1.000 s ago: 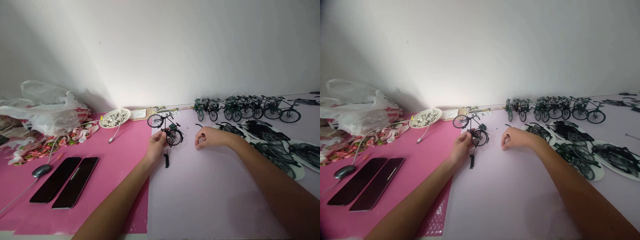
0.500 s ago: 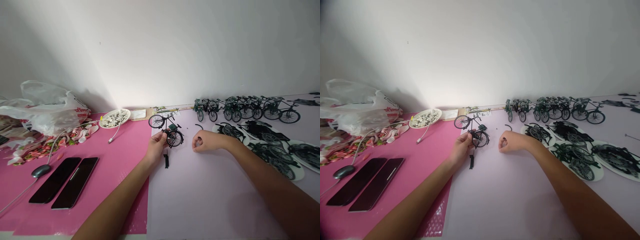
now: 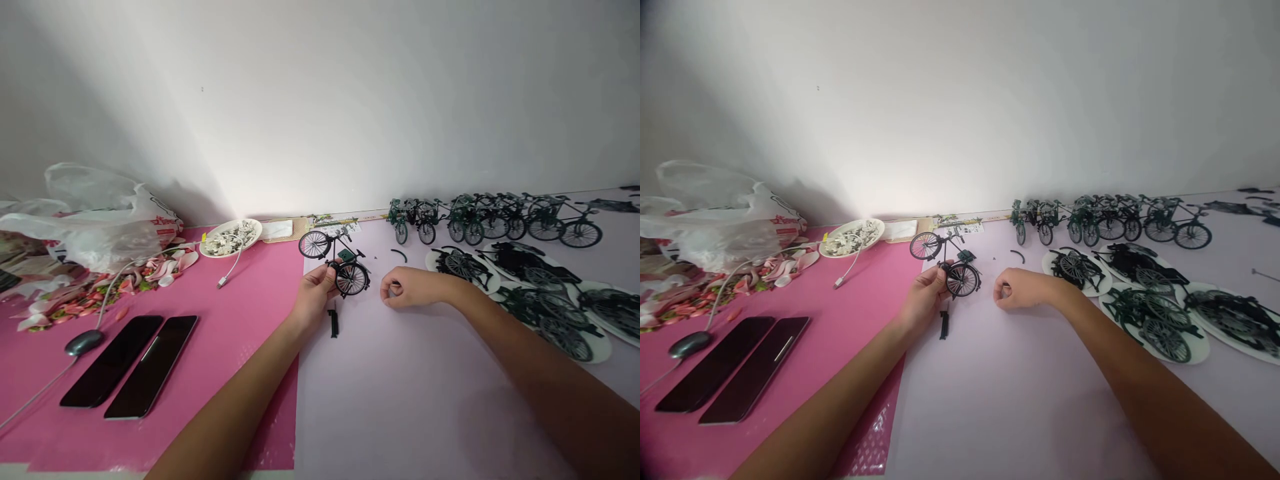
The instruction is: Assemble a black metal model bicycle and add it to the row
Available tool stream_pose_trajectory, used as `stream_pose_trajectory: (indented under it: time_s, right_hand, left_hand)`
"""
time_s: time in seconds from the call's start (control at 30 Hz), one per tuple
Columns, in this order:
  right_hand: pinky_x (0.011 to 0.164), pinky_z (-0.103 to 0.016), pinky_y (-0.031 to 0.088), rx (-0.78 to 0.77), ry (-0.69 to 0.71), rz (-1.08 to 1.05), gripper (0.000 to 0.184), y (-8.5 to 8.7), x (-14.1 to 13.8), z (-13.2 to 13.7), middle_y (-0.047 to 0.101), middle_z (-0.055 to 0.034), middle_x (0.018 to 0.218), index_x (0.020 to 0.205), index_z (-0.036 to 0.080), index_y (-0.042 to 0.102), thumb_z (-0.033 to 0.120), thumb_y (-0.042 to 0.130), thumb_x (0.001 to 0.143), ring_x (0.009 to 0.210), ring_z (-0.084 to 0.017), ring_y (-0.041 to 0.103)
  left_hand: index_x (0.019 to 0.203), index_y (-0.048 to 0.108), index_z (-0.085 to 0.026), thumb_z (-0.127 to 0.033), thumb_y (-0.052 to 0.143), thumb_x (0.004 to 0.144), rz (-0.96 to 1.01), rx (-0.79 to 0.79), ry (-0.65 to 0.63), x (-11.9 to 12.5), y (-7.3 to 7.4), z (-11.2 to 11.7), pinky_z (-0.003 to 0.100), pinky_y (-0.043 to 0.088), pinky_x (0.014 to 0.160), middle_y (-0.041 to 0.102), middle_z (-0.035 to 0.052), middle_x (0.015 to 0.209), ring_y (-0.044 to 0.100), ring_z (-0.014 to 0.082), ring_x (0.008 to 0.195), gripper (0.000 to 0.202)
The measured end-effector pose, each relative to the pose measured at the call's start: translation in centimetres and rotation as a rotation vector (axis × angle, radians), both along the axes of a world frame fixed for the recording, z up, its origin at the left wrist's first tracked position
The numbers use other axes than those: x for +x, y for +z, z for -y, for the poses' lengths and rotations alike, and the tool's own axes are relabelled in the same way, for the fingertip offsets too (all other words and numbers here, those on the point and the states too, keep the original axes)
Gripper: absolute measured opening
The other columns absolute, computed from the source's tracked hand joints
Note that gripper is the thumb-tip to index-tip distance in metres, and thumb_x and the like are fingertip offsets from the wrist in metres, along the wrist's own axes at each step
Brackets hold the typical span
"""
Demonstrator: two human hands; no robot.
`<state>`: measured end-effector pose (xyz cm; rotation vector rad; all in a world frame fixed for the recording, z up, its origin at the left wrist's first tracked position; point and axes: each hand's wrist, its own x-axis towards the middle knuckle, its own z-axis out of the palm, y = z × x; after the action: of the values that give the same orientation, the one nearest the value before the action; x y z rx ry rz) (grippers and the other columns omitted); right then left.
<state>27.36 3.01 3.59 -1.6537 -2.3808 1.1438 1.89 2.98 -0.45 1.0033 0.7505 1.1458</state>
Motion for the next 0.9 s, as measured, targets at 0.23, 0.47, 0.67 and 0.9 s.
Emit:
stream_pose_trajectory:
  time_s: [0.23,0.47,0.67,0.9]
  right_hand:
    - [0.051,-0.026,0.024,-0.024,-0.001,0.014,0.021,0.2,-0.1,-0.1,0.046,0.0036,0.067,0.087,0.021,0.074,0.036,0.069,0.072,0.056,-0.011,0.034]
    - [0.052,-0.027,0.024,-0.038,0.02,0.013,0.02,0.1,0.1,-0.2,0.042,0.0051,0.065,0.087,0.022,0.074,0.036,0.068,0.074,0.054,-0.011,0.033]
    - [0.053,-0.026,0.027,-0.027,0.014,-0.003,0.02,0.6,-0.3,0.1,0.045,0.0042,0.068,0.091,0.023,0.074,0.036,0.067,0.077,0.057,-0.012,0.036]
    - [0.056,-0.026,0.032,0.082,-0.005,0.022,0.022,0.6,-2.3,1.1,0.056,0.0006,0.077,0.1,0.022,0.068,0.036,0.062,0.085,0.064,-0.015,0.045]
  left_hand:
    - [0.119,0.074,-0.016,-0.06,0.089,0.07,0.019,-0.009,0.006,0.0,0.0,0.0,0.036,0.057,0.091,0.078,0.0108,0.104,0.072,0.0204,0.091,0.067]
    - [0.119,0.074,-0.015,-0.06,0.088,0.071,0.023,-0.002,0.002,-0.1,-0.1,-0.1,0.038,0.057,0.093,0.077,0.0107,0.102,0.072,0.0211,0.091,0.067]
    - [0.119,0.074,-0.015,-0.06,0.089,0.07,0.024,-0.004,-0.003,0.0,-0.2,-0.1,0.038,0.058,0.093,0.078,0.0103,0.102,0.072,0.02,0.09,0.068]
    - [0.121,0.073,-0.014,-0.057,0.088,0.073,0.034,0.015,-0.01,0.0,-0.1,0.0,0.036,0.058,0.088,0.078,0.0109,0.102,0.073,0.021,0.09,0.066]
